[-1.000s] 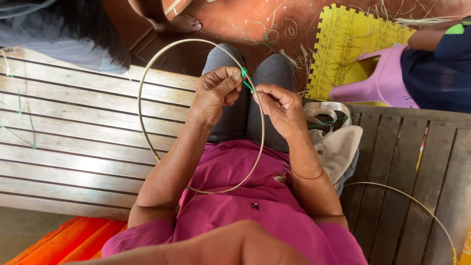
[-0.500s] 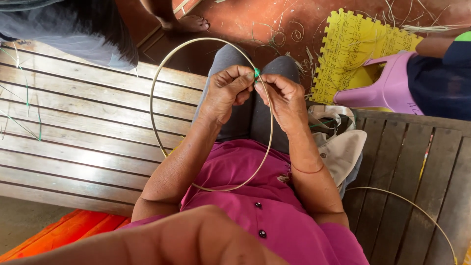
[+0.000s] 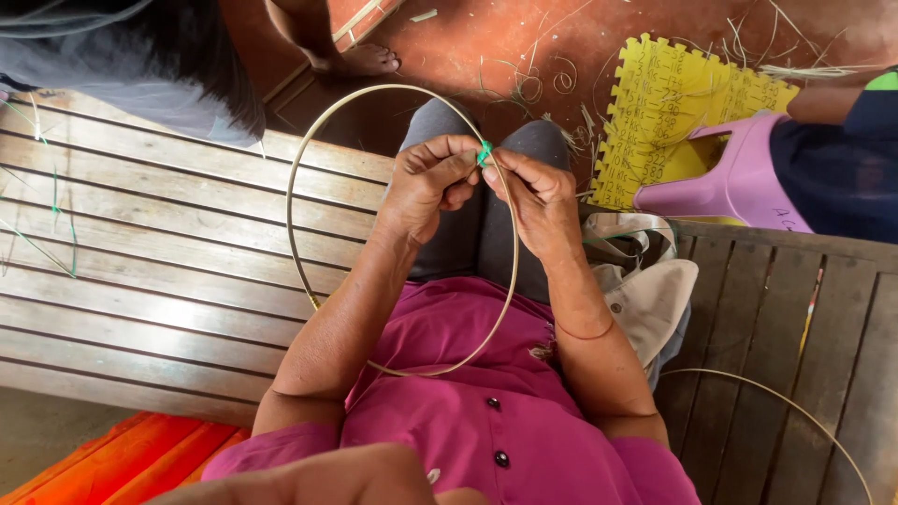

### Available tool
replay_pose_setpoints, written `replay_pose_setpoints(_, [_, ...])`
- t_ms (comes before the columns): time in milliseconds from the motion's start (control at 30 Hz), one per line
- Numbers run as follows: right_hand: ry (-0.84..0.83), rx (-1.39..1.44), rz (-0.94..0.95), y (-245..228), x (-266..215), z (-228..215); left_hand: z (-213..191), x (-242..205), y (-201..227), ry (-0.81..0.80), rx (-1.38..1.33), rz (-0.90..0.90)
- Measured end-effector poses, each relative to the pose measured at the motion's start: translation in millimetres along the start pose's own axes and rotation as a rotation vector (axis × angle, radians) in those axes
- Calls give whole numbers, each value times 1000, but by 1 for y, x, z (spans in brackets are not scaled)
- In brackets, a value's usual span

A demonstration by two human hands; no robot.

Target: Weaving and tying thin colored strips onto a circular wooden frame to assemble a fan base.

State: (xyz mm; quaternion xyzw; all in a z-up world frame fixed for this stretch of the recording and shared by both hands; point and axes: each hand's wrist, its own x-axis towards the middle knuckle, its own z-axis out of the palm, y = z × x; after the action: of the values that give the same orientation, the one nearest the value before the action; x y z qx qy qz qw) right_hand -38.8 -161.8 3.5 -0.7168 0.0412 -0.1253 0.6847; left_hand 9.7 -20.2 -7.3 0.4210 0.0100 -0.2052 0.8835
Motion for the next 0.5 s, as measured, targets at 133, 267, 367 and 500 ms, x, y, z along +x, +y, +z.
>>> replay_pose_setpoints(133, [13, 3, 0, 1, 0, 0, -3, 1, -1, -2, -7, -9])
replay_pose_setpoints(267, [-12, -55, -47, -8, -2, -2, -6, -2, 3, -61, 26, -12])
replay_pose_setpoints(367, [-17, -98, -66, -10, 0, -6, 0, -6, 15, -104, 91, -22])
replay_pose_setpoints(500, [-4, -92, -80, -4, 2, -9, -15, -2, -1, -114, 193, -49])
